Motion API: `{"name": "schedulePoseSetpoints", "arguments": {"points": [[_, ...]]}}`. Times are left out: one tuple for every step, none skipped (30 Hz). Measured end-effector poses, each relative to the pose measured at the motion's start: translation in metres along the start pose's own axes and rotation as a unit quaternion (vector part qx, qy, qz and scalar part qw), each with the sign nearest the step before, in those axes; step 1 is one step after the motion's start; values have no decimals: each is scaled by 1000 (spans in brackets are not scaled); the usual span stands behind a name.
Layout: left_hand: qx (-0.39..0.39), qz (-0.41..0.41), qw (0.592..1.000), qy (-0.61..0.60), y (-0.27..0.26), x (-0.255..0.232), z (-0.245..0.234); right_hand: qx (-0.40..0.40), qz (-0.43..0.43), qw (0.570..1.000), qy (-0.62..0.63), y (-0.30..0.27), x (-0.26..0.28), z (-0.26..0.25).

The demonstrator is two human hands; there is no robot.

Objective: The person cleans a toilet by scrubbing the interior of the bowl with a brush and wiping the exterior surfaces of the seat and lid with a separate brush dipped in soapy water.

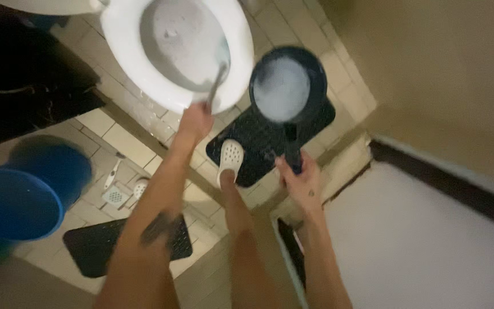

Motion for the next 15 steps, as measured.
{"name": "schedulePoseSetpoints", "arguments": {"points": [[10, -6, 999, 31, -16, 9, -8, 9, -2, 999, 36, 2, 0, 0], [22, -13, 998, 63, -29, 18, -16, 17, -1, 997, 72, 2, 0, 1], [28, -4, 997, 77, -27, 20, -22, 27, 1, 994, 109, 2, -1, 1], [33, 6, 995, 91, -23, 24, -26, 20, 10, 995, 102, 3, -2, 2], [39, 16, 993, 106, -17, 30, -27, 13, 20, 995, 96, 5, -3, 3], [45, 25, 993, 109, -1, 28, -21, 9, 32, 996, 88, 6, -4, 5], [52, 35, 992, 112, 23, 22, -11, 12, 34, 996, 78, 10, -4, 6], [9, 38, 997, 70, 40, 17, -2, 14, 39, 997, 67, 10, -4, 7], [-35, 42, 998, 28, 55, 10, 7, 16, 43, 997, 55, 11, -4, 9], [-55, 5, 998, 1, 72, 2, 15, 12, 50, 997, 51, 13, -4, 12], [-76, -31, 996, -27, 79, -3, 18, 8, 58, 997, 46, 14, -3, 15], [-64, -32, 997, -24, 71, -4, 19, 6, 70, 997, 37, 10, -2, 15], [-52, -33, 998, -22, 60, -5, 16, 15, 59, 997, 50, 9, 2, 15], [-42, -31, 998, -18, 47, -5, 9, 23, 44, 997, 67, 12, 6, 18], [-16, -60, 998, 9, 23, 0, 6, 31, 30, 996, 84, 13, 10, 20]]}}
Point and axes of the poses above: each hand's wrist, its own y-axis towards the middle knuckle, its own z-axis out of the palm, x = y × z, the point moved 3 cm from there along y, towards the middle knuckle
